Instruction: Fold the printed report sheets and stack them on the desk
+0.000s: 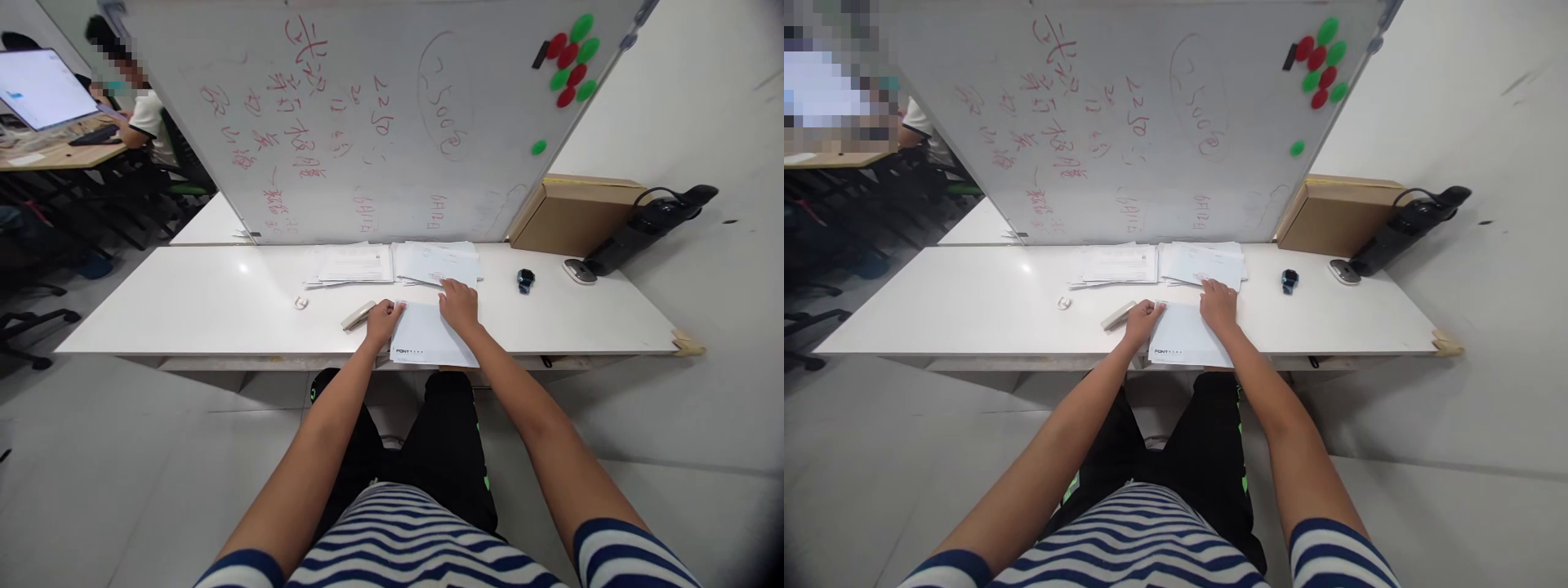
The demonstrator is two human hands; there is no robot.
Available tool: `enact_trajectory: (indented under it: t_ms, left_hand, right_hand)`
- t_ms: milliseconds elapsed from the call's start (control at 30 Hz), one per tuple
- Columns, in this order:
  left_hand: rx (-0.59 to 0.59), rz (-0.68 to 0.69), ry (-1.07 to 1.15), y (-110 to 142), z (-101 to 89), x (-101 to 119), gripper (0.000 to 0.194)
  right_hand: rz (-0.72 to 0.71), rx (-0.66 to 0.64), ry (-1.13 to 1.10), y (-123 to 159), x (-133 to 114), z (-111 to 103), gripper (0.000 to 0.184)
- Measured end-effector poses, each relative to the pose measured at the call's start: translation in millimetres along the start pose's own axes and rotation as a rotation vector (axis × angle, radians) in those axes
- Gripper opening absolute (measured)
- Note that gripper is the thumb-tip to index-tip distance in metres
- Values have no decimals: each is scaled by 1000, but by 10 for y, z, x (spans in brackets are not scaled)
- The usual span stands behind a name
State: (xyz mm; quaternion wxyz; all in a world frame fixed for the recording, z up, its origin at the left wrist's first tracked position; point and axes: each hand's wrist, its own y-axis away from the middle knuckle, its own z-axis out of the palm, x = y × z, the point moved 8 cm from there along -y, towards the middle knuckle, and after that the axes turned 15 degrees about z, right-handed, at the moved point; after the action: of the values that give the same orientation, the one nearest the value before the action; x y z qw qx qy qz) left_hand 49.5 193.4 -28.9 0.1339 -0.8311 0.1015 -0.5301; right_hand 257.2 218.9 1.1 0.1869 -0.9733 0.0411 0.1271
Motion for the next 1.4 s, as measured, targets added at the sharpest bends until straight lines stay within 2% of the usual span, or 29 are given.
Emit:
enact_trajectory:
  t_ms: [167,267,467,633,700,767,867,967,1100,1167,1267,1400]
  left_hand:
    - [25,-12,-5,-5,-4,-34,38]
    - [31,-12,-3,-6,-5,-40,37]
    - [15,-3,9,2,-13,-4,38]
    - [22,-8,15,10,-21,-3,38]
    - [26,-7,16,10,-21,-6,37]
    - [29,-6,13,6,-20,-9,37]
    - [34,-10,8,-3,-18,-20,39]
    - [37,-25,13,-4,-10,-45,36]
    - [21,-15,61,-1,21,-50,26]
    - [32,5,58,-2,11,-29,31]
    - [65,33,34,0,-35,22,42]
    - [51,28,70,12,-46,60,47]
  right_hand:
    - [-39,-74,208,-312,-39,322,46]
    - [-41,-91,311,-359,-6,378,41]
    - [-68,-134,315,-417,21,336,29]
    - [5,-208,89,-457,83,281,22]
    - [22,-183,-25,-456,95,185,28]
    - [51,-76,-104,-411,122,-2,36]
    - [40,133,-196,-128,127,-364,44]
    - [-42,203,-248,408,75,-575,44]
    - [-177,114,-238,1166,-18,-491,43]
    - [-188,100,-228,1413,-19,-398,43]
    - [-153,114,-213,1590,11,-285,43]
    - [-147,87,-194,1687,8,-191,44]
